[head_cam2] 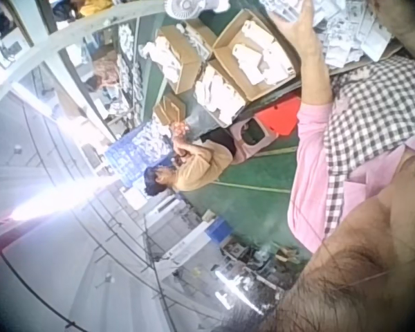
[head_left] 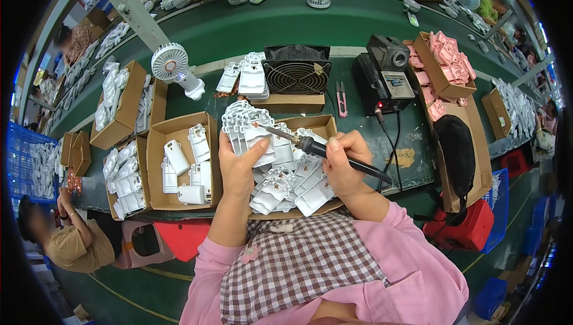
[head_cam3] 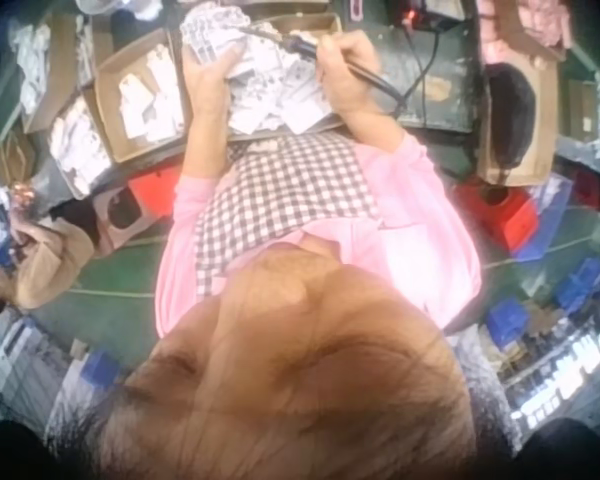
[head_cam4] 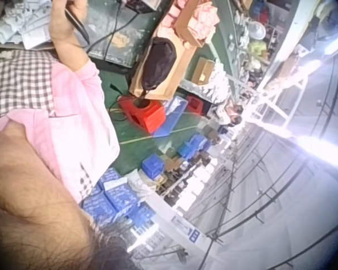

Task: The person solders components onto plastic casings using a soldering iron, places the finished casings into a box, passes the filled box forward, and solders additional casings.

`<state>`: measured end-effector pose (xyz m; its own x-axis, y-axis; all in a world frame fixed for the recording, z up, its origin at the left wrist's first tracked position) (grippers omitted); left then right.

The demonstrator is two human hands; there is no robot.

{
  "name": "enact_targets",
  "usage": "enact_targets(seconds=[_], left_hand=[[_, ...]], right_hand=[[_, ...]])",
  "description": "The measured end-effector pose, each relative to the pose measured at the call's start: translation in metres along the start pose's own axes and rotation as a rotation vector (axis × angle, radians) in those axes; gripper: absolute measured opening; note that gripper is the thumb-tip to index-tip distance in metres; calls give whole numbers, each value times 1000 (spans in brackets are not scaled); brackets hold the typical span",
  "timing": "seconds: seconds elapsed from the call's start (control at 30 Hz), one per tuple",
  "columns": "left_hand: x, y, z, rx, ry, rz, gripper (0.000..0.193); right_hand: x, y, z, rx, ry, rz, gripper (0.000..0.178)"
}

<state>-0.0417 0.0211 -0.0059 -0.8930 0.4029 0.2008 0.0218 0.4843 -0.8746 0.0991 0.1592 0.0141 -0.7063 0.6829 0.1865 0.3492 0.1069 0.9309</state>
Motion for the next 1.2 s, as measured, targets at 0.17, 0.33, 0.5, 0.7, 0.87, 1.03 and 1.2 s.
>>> enact_targets(seconds=[0.17,0.33,0.5,0.7,0.87,1.03,1.2], left_hand=[[0,0,-1,3,5,5,52],[1,-2,-3,9,3,8,52],[-1,-1,-1,17,0,10,51],[-1,-1,0,20,4,7,51],[-1,-3,-1,17,9,12,51],[0,-4,-2,30,7,7,50],[0,-3,-1,32,4,8,50]], right_hand=[[1,1,-2,-8,0,7,19],[2,-1,1,-54,-10,22,19],[0,-2,2,-77,-3,39,19],[-2,-2,1,-67,-16,28,19],[0,-3,0,-60,-12,30,19],[1,-3,0,-62,-18,28,19],[0,-2,-1,-55,-27,22,19]])
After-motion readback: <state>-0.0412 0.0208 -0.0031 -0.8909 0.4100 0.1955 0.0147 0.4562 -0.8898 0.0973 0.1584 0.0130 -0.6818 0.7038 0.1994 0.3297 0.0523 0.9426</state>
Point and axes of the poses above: each hand's wrist, its own x-axis towards the middle knuckle, its own z-axis out of the back of the hand, y = z × x, the point moved 4 cm from there along x, towards the middle knuckle, and after that the axes turned 13 degrees about -z, right-handed, at the moved point
